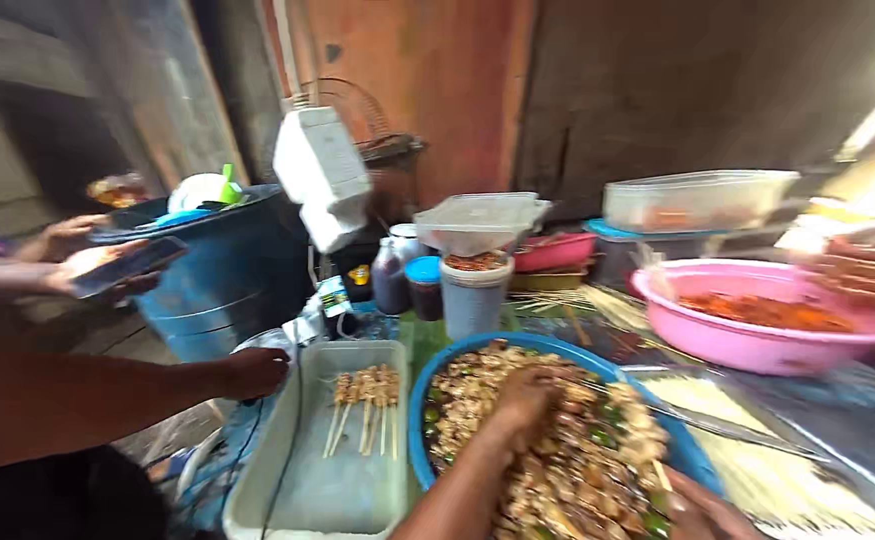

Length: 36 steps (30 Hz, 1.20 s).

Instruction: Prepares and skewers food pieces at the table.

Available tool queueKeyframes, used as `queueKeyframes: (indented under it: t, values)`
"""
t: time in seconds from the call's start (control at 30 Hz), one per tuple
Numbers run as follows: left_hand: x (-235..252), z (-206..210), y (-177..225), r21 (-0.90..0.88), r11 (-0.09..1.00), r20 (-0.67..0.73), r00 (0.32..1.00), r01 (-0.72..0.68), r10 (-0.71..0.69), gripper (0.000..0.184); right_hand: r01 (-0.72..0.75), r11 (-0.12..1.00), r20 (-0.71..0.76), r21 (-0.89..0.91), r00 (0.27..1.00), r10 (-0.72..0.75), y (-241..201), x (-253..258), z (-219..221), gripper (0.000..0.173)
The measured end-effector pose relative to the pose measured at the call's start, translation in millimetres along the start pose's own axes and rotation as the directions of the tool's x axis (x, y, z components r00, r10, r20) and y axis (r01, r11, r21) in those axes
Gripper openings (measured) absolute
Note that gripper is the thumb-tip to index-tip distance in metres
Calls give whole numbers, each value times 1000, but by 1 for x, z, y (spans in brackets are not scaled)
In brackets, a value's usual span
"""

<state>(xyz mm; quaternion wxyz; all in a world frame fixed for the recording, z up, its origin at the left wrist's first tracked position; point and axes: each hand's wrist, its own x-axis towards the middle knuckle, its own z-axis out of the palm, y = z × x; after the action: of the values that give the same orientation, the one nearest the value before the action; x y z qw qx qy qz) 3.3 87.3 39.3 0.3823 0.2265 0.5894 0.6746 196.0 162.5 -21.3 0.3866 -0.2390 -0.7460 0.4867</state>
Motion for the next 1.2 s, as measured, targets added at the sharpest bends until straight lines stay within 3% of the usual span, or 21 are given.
queueKeyframes:
  t: [0.13,0.3,0.5,0.6,0.8,0.9,1.03,1.2]
  values:
    - [8,-6,-5,-91,996,-27,999,-21,19,31,7,997,-15,-74,1000,-8,-11,-8,-1,30]
    - [8,-3,-7,-106,992,-128,990,-72,58,15,78,967,-4,-243,997,-81,-24,-12,3,29]
    - [8,-2,-1,-303,951,-147,989,-68,24,17,105,955,3,-276,994,-109,-24,-12,7,29]
    - [8,-2,0,-317,947,-143,990,-47,2,18,126,943,7,-309,991,-131,-26,-14,9,29]
    - [10,-1,-8,-137,984,-112,989,-112,97,19,162,937,15,-309,986,-165,-26,-13,11,29]
    - [9,-2,-12,107,971,-75,972,-216,224,22,153,932,6,-328,987,-159,-27,-13,11,30]
    - [5,-4,-10,398,860,-6,936,-321,353,25,139,934,-14,-330,988,-153,-29,-12,14,30]
    - [6,0,-11,454,824,-2,925,-337,380,27,118,943,-54,-311,988,-141,-33,-15,24,31]
